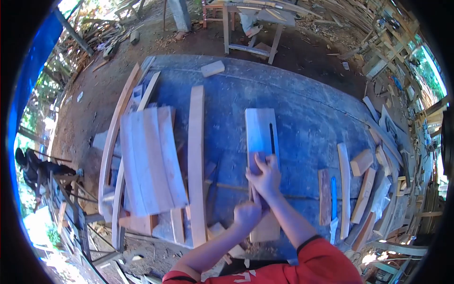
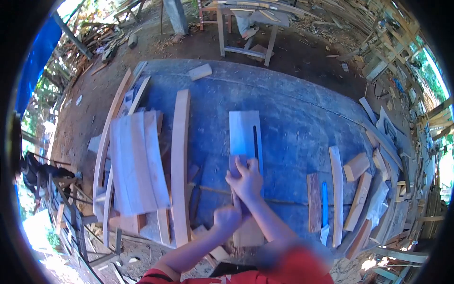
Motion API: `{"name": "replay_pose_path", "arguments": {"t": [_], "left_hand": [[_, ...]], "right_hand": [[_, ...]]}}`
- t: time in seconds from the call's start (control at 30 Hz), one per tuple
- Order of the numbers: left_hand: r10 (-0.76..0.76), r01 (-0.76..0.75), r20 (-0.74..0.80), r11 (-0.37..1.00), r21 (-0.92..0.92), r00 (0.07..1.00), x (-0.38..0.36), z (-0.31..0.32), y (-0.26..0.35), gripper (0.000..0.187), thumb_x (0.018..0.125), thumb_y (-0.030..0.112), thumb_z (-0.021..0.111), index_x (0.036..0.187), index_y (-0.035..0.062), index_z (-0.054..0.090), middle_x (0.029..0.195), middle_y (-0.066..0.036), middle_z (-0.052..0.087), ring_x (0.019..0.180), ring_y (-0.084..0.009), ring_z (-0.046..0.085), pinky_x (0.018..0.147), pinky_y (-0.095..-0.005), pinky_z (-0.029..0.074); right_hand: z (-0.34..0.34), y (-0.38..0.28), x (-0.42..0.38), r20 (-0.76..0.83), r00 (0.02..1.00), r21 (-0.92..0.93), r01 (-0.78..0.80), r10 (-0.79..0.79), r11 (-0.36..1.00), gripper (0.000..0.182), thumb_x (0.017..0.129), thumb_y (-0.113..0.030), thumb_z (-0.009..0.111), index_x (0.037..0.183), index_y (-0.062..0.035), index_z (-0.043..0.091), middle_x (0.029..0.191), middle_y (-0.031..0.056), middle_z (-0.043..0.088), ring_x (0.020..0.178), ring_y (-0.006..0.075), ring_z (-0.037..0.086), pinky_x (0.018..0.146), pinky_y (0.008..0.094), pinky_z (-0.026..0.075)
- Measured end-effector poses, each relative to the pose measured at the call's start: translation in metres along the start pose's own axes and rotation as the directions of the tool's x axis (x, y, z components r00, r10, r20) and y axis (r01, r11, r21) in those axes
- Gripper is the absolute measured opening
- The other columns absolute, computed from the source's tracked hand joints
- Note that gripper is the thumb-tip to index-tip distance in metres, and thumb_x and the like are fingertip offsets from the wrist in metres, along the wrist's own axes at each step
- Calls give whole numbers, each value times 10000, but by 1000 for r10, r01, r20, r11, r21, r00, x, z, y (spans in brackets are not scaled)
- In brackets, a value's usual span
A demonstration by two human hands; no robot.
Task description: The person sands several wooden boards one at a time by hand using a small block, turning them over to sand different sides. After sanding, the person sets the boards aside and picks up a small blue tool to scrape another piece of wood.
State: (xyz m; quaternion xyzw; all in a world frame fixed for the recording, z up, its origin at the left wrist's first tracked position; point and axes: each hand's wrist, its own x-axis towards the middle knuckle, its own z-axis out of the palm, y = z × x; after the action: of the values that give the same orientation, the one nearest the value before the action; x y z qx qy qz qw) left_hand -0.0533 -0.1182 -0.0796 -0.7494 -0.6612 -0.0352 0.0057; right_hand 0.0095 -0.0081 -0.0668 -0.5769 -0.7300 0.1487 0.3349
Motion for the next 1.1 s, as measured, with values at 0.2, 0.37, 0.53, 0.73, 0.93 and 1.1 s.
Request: {"name": "replay_pose_path", "arguments": {"t": [0.2, 0.37, 0.53, 0.73, 0.93, 1.1], "left_hand": [[-114, 175, 246, 954, -245, 963, 274, -13, -92, 909, 730, 599, 526, 1263, -98, 288, 742, -111, 652, 628, -257, 644, 528, -380, 499], [-257, 280, 184, 953, -112, 949, 288, -69, -68, 971, 703, 598, 558, 1331, -49, 198, 719, -95, 652, 617, -241, 644, 526, -362, 507], [-140, 142, 28, 983, -115, 990, 127, -75, -20, 1057, 652, 574, 605, 1339, -106, 175, 494, -32, 549, 387, -165, 543, 345, -308, 415], [-53, 112, 244, 965, -236, 968, -112, -43, 56, 1012, 675, 620, 578, 1273, -143, 288, 454, -19, 515, 367, -146, 522, 325, -301, 398], [-8, 83, 316, 971, -224, 949, -201, -30, 77, 982, 683, 631, 568, 1219, -159, 339, 448, -14, 519, 328, -141, 501, 294, -301, 373], [2, 31, 244, 991, -128, 970, -146, -21, 61, 870, 717, 627, 531, 1178, -103, 420, 440, 10, 507, 340, -116, 506, 293, -265, 385]], "right_hand": [[70, 30, 252, 100, 982, -107, -148, 159, 983, 414, 616, -338, 711, 983, -160, 643, 1067, 121, 492, 897, 308, 586, 769, 390, 487], [41, 14, 285, 1, 999, -17, -36, 36, 999, 565, 600, -381, 726, 1106, -157, 612, 1057, 120, 494, 943, 288, 576, 770, 389, 489], [-17, -11, 137, -73, 997, 110, 36, -28, 993, 510, 611, -362, 722, 1060, -141, 628, 952, 112, 496, 820, 294, 584, 681, 384, 495], [-65, -26, -110, 144, 985, 41, -102, 95, 994, 524, 615, -298, 728, 1090, -110, 612, 936, 119, 491, 790, 291, 575, 663, 370, 492], [-73, -27, -212, 84, 990, -78, -108, 115, 991, 530, 576, -288, 744, 1069, -133, 626, 931, 107, 477, 756, 268, 572, 592, 361, 497], [-52, -10, -155, 5, 1000, -68, 1, -1, 998, 495, 590, -319, 724, 1041, -136, 635, 890, 77, 467, 693, 239, 557, 538, 346, 488]]}}
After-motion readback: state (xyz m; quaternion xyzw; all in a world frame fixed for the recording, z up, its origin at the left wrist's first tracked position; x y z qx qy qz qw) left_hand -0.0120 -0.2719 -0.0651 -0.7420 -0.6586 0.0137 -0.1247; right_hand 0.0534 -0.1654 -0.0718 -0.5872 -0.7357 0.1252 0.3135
